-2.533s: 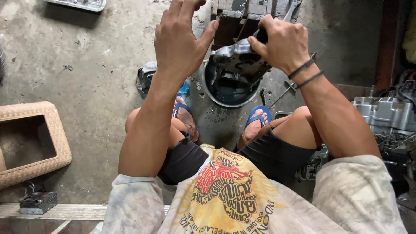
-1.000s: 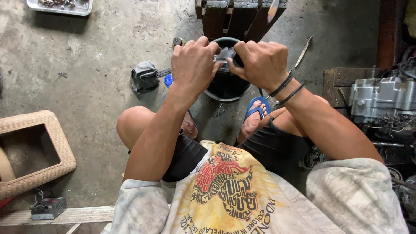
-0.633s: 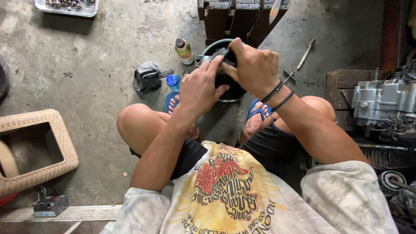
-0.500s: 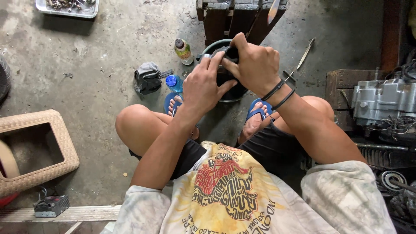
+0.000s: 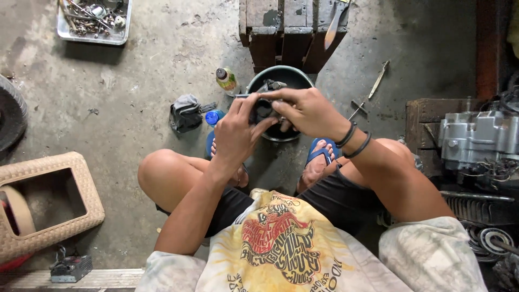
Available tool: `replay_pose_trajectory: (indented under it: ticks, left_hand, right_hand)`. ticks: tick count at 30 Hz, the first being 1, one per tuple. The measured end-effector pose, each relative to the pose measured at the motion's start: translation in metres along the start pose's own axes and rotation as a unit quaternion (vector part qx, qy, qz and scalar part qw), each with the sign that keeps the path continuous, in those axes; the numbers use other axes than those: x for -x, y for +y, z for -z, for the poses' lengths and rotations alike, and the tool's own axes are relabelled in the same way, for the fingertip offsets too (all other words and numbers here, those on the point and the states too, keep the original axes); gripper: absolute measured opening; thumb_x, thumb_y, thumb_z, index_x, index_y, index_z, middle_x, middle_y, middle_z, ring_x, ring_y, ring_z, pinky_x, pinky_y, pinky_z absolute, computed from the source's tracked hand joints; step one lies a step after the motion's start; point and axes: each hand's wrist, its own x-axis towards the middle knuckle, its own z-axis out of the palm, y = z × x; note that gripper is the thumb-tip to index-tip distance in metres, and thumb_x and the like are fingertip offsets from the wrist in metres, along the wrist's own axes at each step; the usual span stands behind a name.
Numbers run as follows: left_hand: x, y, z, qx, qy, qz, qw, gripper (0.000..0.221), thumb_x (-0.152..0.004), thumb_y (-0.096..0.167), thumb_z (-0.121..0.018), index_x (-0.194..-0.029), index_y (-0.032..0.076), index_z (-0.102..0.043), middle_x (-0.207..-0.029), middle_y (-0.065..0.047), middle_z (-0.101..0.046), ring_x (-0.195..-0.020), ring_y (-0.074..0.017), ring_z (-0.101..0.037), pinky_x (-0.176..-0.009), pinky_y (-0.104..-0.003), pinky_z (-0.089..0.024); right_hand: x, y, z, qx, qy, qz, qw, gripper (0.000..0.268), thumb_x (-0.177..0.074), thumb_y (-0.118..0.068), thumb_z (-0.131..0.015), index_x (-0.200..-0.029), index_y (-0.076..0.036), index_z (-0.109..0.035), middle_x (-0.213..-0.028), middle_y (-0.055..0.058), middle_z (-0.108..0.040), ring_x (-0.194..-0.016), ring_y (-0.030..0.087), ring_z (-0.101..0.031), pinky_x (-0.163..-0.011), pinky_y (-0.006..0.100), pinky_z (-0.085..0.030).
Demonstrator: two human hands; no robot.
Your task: Cleaning a motorcycle engine cover using a brush and cleaning solution in a basin.
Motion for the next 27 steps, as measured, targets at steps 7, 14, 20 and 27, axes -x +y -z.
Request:
replay_pose_trajectory:
  ticks: [7,14,20,27]
  left_hand:
    - [0.007,-0.008,-0.003,0.045,0.003,-0.017,0.999,0.062,-0.082,0.059,-0.081,-0.129,0.022,-0.064,-0.099,0.000,-0.062,-0.071,-0.0237,-0.073,-0.063,-0.039,-0.061]
    - [0.001,-0.018,0.003,0.051,0.020,-0.065,0.996,0.062,-0.082,0.055,-0.082,-0.133,0.024,-0.067,-0.105,0.002,-0.062,-0.075,-0.0227,-0.069,-0.070,-0.038,-0.059]
    - [0.005,-0.030,0.005,0.061,0.009,-0.086,0.994,0.053,-0.087,0.056,-0.077,-0.131,0.028,-0.070,-0.109,0.004,-0.064,-0.085,-0.0186,-0.068,-0.075,-0.033,-0.051]
    - [0.016,-0.026,0.024,0.039,-0.047,-0.109,0.992,0.049,-0.092,0.040,-0.081,-0.133,0.018,-0.067,-0.119,-0.007,-0.066,-0.094,-0.0198,-0.065,-0.076,-0.036,-0.046]
  right_hand:
    - [-0.006,0.005,0.021,0.008,-0.132,-0.079,0.988,0.042,-0.097,-0.009,-0.055,-0.137,-0.011,-0.068,-0.072,0.020,-0.076,-0.058,0.025,-0.076,-0.050,0.033,-0.062]
    - [0.003,0.001,0.020,0.044,-0.150,0.075,0.985,0.041,-0.101,-0.003,-0.050,-0.142,-0.003,-0.047,-0.110,0.022,-0.076,-0.064,0.033,-0.078,-0.061,0.048,-0.063]
    - [0.014,0.046,0.079,0.221,0.125,0.123,0.959,0.037,-0.106,-0.018,-0.069,-0.142,-0.014,-0.063,-0.091,0.006,-0.076,-0.066,0.023,-0.073,-0.056,0.033,-0.055]
    - [0.036,0.056,0.111,0.246,0.207,0.017,0.947,0.020,-0.107,-0.014,-0.066,-0.126,-0.008,-0.071,-0.084,0.004,-0.074,-0.063,0.013,-0.067,-0.064,0.029,-0.053]
